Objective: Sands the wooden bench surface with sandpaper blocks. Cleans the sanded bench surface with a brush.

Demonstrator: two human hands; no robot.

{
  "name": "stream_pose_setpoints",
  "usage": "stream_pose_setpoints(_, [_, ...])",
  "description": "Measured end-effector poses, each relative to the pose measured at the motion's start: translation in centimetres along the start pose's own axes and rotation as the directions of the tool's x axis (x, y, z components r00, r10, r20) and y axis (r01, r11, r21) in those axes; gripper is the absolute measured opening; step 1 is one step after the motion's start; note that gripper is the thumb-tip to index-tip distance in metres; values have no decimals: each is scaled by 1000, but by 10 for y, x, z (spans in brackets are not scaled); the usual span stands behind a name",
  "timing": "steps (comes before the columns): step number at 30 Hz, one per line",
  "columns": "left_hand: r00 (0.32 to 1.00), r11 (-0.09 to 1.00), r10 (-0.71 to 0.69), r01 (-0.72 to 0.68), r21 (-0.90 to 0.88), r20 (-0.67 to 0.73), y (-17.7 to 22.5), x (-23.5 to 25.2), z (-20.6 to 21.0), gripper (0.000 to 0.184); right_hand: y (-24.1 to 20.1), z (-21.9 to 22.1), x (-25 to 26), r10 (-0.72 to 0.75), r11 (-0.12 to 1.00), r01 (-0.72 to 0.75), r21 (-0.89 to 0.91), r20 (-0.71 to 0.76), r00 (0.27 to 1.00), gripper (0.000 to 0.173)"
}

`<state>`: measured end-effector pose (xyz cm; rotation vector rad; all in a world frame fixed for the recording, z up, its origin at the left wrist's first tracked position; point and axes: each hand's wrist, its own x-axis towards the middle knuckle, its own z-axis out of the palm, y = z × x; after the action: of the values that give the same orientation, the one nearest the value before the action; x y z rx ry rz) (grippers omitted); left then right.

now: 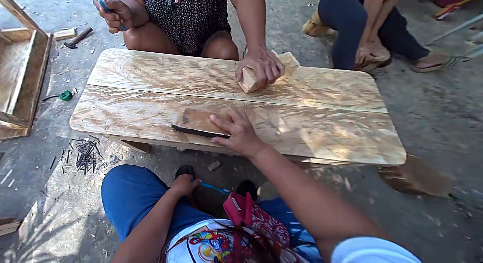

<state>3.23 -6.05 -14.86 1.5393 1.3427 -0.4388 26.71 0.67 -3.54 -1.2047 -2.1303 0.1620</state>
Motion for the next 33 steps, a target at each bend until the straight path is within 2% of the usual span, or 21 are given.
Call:
stream_pose_setpoints(2, [1000, 1000, -16, 16, -12, -3, 0, 4, 3, 55, -38, 40, 38, 19, 999, -22, 36, 86, 996, 57])
stream_pose_setpoints(4, [1000, 1000, -14, 14, -13, -7, 2, 7, 4, 53, -75, 60, 70, 83, 995, -93, 36, 225, 971, 59])
stream_pose_setpoints(6, [1000, 1000, 9, -9, 6, -26, 0, 10, 6, 52, -95, 66, 88, 115, 991, -129, 20, 336, 935, 61])
stream_pose_setpoints(8, [999, 1000, 17, -16, 26, -30, -1, 11, 6, 52, -96, 58, 85, 117, 992, -129, 8, 375, 920, 62])
stream_pose_setpoints(11, [1000, 999, -9, 10, 30, -23, -1, 9, 5, 53, -69, 29, 47, 88, 996, -92, 3, 271, 959, 59])
stream_pose_setpoints(14, [1000, 999, -18, 19, 51, -15, -4, 7, 5, 56, -18, -18, -14, 91, 995, -86, -45, 124, 988, 56])
stream_pose_setpoints(17, [1000, 999, -17, 18, 40, -20, -8, 4, 4, 56, 38, -86, -80, 190, 978, -181, -105, 88, 978, 55])
stream_pose_setpoints(20, [1000, 999, -4, 5, 33, -14, -9, 1, 3, 54, 82, -146, -138, 326, 936, -312, -160, 71, 943, 63])
stream_pose_setpoints(23, [1000, 999, 13, -13, 38, -2, -7, 3, 2, 54, 93, -170, -158, 411, 907, -405, -118, 32, 911, 67])
stream_pose_setpoints(27, [999, 998, 21, -23, 53, 28, -1, 9, 2, 54, 69, -136, -124, 396, 914, -393, -98, 16, 918, 65])
stream_pose_setpoints(31, [999, 996, 32, -33, 82, 19, 6, 16, 4, 54, 15, -53, -50, 292, 955, -292, -51, 2, 956, 63])
stream_pose_setpoints(33, [1000, 995, 24, -25, 95, 12, 8, 18, 6, 54, -15, -14, -10, 275, 961, -274, -37, 60, 959, 61])
